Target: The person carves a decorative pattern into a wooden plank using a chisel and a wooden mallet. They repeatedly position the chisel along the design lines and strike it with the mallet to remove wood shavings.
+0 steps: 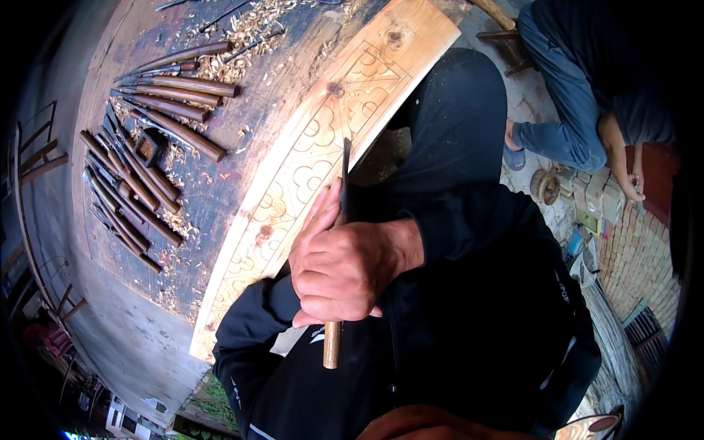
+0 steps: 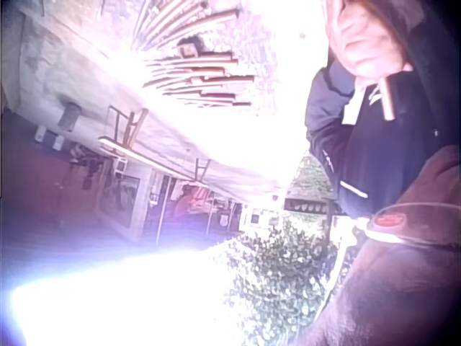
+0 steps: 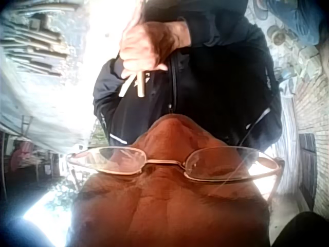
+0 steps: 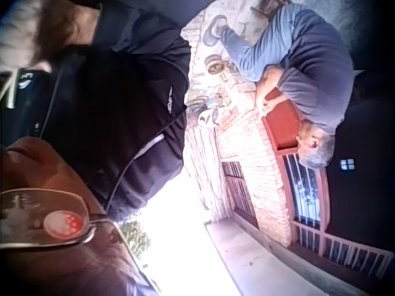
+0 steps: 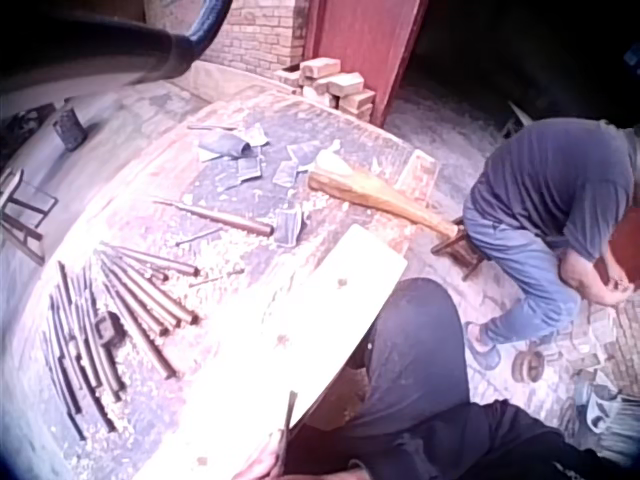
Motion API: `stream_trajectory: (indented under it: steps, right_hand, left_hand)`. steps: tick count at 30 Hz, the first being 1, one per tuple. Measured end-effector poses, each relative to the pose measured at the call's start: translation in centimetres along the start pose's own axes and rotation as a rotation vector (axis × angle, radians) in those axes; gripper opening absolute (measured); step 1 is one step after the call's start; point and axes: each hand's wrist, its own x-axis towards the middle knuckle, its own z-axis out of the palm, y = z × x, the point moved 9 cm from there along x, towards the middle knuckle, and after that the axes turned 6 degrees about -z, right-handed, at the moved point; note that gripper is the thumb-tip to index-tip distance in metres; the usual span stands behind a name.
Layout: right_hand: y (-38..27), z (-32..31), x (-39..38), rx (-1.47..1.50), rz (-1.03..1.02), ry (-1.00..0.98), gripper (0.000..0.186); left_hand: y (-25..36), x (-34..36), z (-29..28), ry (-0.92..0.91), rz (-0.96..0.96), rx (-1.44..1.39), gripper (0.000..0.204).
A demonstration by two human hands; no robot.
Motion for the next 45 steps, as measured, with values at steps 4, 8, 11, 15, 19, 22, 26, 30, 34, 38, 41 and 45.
stream_trajectory:
  steps: [4, 8, 11, 15, 19, 22, 26, 30, 34, 38, 41, 45]
  right_hand:
    - [0.2, -0.2, 0.5, -0.013, 0.007, -0.011, 0.045]
    - [0.4, -0.4, 0.9, -0.019, 0.034, -0.032, 0.044]
    - [0.7, -0.4, 1.0, -0.023, 0.044, -0.024, 0.044]
    - [0.9, 0.0, 0.9, -0.027, 0.041, -0.014, 0.043]
    - [1.0, 0.3, 0.9, -0.025, 0.04, -0.019, 0.042]
    - [1.1, 0.3, 0.9, -0.025, 0.041, -0.015, 0.041]
    - [1.4, 0.3, 0.9, -0.029, 0.045, -0.012, 0.04]
    - [1.6, 0.4, 0.9, -0.032, 0.048, -0.01, 0.039]
    - [1.7, 0.3, 0.8, -0.035, 0.053, -0.011, 0.038]
    - [1.7, 0.3, 0.8, -0.042, 0.062, -0.017, 0.037]
    - [1.6, 0.3, 0.7, -0.051, 0.065, -0.015, 0.036]
    - [1.6, 0.2, 0.5, -0.076, 0.057, -0.009, 0.035]
  left_hand:
    - [-0.6, 0.0, 0.3, -0.273, 0.049, 0.083, 0.074]
    - [-0.9, 0.2, 0.6, -0.382, 0.035, 0.056, 0.074]
    - [-0.8, 0.4, 0.7, -0.38, 0.013, 0.035, 0.075]
    - [-0.9, 0.5, 0.8, -0.384, -0.009, 0.028, 0.075]
    - [-0.9, 0.7, 0.9, -0.407, -0.024, 0.027, 0.076]
    - [-0.9, 0.9, 0.9, -0.41, -0.03, 0.024, 0.077]
    - [-1.1, 1.0, 1.1, -0.433, -0.047, 0.022, 0.077]
    - [-1.1, 1.1, 1.3, -0.451, -0.06, 0.022, 0.078]
    - [-1.0, 1.2, 1.5, -0.469, -0.069, 0.018, 0.079]
    - [-1.1, 1.1, 1.5, -0.477, -0.076, 0.024, 0.08]
    - [-1.3, 0.9, 1.4, -0.487, -0.077, 0.025, 0.08]
    - [-0.8, 1.1, 1.4, -0.49, -0.049, 0.035, 0.081]
